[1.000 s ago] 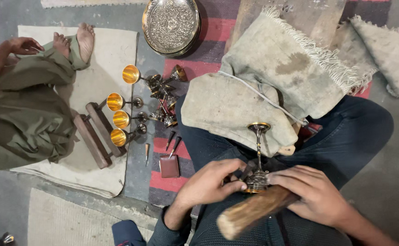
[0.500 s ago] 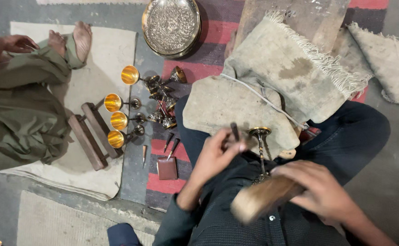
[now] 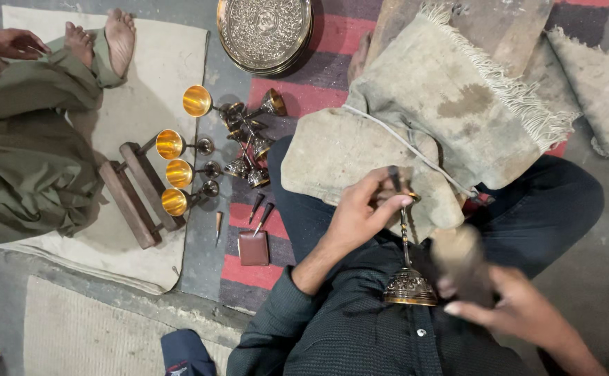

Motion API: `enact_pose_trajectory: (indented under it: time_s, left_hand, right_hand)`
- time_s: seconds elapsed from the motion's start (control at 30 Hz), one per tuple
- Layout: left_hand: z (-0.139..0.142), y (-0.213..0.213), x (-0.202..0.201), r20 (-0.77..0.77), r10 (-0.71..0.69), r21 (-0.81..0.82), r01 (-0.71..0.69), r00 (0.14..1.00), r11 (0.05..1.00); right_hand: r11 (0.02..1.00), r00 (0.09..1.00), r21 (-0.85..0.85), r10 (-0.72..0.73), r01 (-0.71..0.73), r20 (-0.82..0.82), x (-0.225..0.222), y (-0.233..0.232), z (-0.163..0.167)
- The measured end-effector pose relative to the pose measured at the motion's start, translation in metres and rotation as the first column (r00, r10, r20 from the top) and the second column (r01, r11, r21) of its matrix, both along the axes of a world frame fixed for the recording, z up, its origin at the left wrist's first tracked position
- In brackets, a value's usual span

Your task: The person sits on the floor holding a brass bell-shaped object against a cushion on their lap and repeatedly strikes it with a wooden mallet, repositioning the piece and a punch between strikes, then holds up the worked bell at the end.

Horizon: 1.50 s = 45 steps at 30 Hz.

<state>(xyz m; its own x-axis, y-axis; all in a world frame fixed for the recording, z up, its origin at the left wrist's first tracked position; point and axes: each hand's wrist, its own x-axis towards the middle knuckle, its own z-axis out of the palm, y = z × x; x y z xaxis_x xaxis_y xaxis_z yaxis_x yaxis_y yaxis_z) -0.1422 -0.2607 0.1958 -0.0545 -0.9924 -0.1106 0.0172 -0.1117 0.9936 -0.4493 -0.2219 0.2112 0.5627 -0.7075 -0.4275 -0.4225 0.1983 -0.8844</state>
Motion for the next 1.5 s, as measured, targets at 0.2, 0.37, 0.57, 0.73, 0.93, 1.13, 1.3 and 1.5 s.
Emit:
enact_pose_trajectory:
  time_s: [0.2, 0.37, 0.57, 0.73, 0.93, 1.13, 1.3, 1.5]
  left_hand:
    - [0.008, -0.012, -0.001, 0.328, 0.013, -0.186, 0.051, 0.945, 0.981]
    - [0.007, -0.009, 0.001, 0.332, 0.014, -0.178, 0.048, 0.943, 0.983]
    - [0.005, -0.007, -0.001, 0.311, 0.056, -0.194, 0.006, 0.949, 0.981]
    - [0.006, -0.007, -0.001, 0.314, 0.058, -0.191, 0.004, 0.948, 0.982]
    - [0.009, -0.006, -0.001, 0.335, 0.027, -0.178, 0.035, 0.942, 0.983]
    - [0.01, -0.011, 0.001, 0.33, -0.024, -0.195, 0.094, 0.944, 0.976]
    - [0.013, -0.015, 0.003, 0.345, -0.083, -0.185, 0.155, 0.935, 0.97]
    - [0.016, -0.015, 0.001, 0.353, -0.09, -0.097, 0.132, 0.931, 0.987]
  right_hand:
    - [0.95, 0.899, -0.199, -0.297, 0.242, -0.322, -0.018, -0.034, 0.006]
    - [0.942, 0.543, -0.246, -0.087, -0.228, -0.835, -0.01, -0.081, 0.032]
    - [0.654, 0.468, -0.422, -0.116, -0.628, -0.876, -0.003, -0.121, 0.052]
    - [0.721, 0.871, -0.663, -0.175, -0.204, -0.459, -0.008, -0.138, 0.049]
    - [0.785, 0.746, -0.426, 0.066, -0.449, -0.663, -0.028, -0.157, 0.058]
    - [0.83, 0.708, -0.376, 0.032, -0.413, -0.706, -0.036, -0.152, 0.043]
    - [0.809, 0.854, -0.503, -0.003, -0.303, -0.52, -0.037, -0.147, 0.035]
    - [0.767, 0.607, -0.369, 0.034, -0.526, -0.794, -0.046, -0.149, 0.043]
